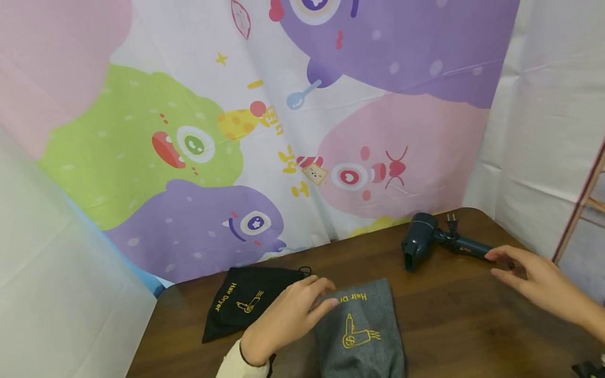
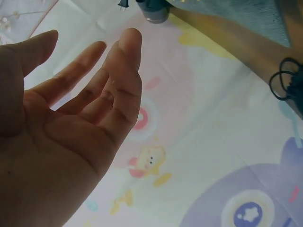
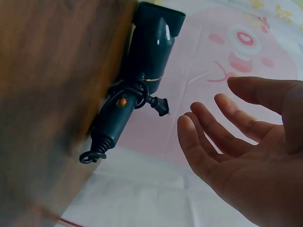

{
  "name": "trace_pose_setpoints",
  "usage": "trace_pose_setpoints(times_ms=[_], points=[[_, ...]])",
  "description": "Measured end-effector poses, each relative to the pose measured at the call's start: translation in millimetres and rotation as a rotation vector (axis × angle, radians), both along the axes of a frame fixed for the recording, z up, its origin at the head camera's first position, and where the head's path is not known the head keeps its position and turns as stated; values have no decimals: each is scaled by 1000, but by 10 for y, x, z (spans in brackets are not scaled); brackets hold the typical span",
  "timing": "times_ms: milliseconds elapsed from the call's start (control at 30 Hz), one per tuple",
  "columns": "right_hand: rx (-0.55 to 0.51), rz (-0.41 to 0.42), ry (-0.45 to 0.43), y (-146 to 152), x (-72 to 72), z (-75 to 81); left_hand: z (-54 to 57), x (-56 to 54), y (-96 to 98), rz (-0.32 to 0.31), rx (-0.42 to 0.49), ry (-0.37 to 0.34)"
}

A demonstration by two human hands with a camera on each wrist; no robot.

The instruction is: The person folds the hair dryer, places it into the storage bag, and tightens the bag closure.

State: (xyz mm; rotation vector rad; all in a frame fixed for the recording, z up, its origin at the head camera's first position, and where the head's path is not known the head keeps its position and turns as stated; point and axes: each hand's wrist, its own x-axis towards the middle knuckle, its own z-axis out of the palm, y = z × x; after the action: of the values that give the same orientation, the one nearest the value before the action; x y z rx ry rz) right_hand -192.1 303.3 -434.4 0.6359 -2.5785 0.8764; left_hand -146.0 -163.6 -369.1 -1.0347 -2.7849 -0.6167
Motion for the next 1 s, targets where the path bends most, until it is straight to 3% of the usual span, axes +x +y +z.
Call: trace_pose_setpoints(times_ms=[133,267,333,433,667,833,1000], points=[[-42,-3,-93,-1,-134,70,45,-174,120,-26,-11,-36],[-174,73,-218,-64,-229,154,65,-341,236,-62,-6,-63],[-230,113,-238,-107,-281,182,59,-421,292,-78,-5,-62],[-256,126,-174,-144,-359,196,42,-530,390,-90,-13,-54],[-181,10,-34,-45,-469,137,45,-767,625,-124,-38,-42],[-129,-52,-26,45,-505,98,39,-915,769,-126,-27,-43],[-31,-53,-58,115,-560,-36,-38,-1034,889,-112,-45,-74]])
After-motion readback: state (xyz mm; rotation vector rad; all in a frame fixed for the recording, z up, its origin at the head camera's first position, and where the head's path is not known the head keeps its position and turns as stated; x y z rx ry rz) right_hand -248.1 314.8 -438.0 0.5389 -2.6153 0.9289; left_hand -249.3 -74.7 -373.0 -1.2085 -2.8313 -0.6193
